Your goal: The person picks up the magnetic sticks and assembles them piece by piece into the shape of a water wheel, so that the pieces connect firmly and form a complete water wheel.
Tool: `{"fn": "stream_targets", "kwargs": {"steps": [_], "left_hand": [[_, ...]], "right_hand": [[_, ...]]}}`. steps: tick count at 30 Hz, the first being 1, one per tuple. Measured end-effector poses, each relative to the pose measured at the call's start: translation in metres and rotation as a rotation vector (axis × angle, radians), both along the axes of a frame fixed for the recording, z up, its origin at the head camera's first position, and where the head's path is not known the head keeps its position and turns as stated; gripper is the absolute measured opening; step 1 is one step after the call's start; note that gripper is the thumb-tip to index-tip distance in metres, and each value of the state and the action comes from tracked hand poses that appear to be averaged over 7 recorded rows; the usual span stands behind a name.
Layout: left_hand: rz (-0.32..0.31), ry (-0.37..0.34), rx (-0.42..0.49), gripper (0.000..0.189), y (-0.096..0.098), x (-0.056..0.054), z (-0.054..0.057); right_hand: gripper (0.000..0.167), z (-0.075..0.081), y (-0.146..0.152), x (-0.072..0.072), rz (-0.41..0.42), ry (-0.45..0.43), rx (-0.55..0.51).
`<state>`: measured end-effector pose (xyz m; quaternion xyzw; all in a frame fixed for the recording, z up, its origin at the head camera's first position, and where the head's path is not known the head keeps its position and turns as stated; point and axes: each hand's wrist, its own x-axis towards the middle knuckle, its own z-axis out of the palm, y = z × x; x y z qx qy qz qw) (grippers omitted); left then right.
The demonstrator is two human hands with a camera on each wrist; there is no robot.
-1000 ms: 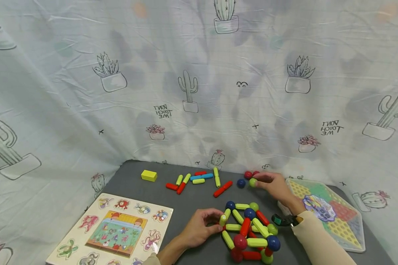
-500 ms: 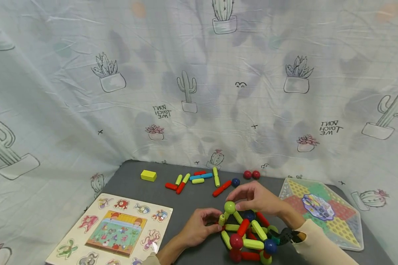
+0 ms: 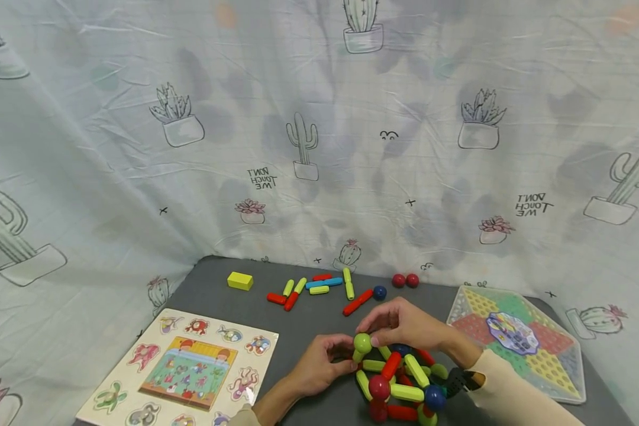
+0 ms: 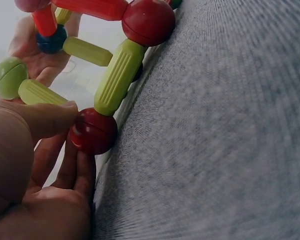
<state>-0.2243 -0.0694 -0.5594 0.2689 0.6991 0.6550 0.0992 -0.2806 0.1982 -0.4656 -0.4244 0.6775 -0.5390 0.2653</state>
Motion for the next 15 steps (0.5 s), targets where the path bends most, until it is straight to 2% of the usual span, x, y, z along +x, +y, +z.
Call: {"fn": "stream_targets", "kwargs": {"steps": [3,6,8,10,12,15], "left_hand": [[0.005,-0.006,-0.004,0.032,0.001,-0.001,0.001],[0.014,-0.014,-0.006,0.031,0.002,-0.001,0.002],[0.022,-0.017,-0.011,0.030,0.002,-0.001,0.002],[0.028,-0.019,-0.019,0.029,0.001,0.000,0.004],[0.034,-0.019,-0.028,0.029,0.000,0.002,0.006],[0.043,-0.017,-0.037,0.028,-0.001,0.003,0.009]], "right_hand": [[0.029,0.003,0.009,0.002,-0.067,0.052,-0.009],[0.026,0.004,0.029,0.009,-0.228,0.123,-0.023],[0.024,0.002,0.046,0.020,-0.356,0.141,-0.015],[0.024,-0.003,0.064,0.036,-0.447,0.148,0.002],[0.026,-0.008,0.079,0.056,-0.476,0.125,0.027],[0.030,-0.022,0.095,0.084,-0.400,0.089,0.026]]}}
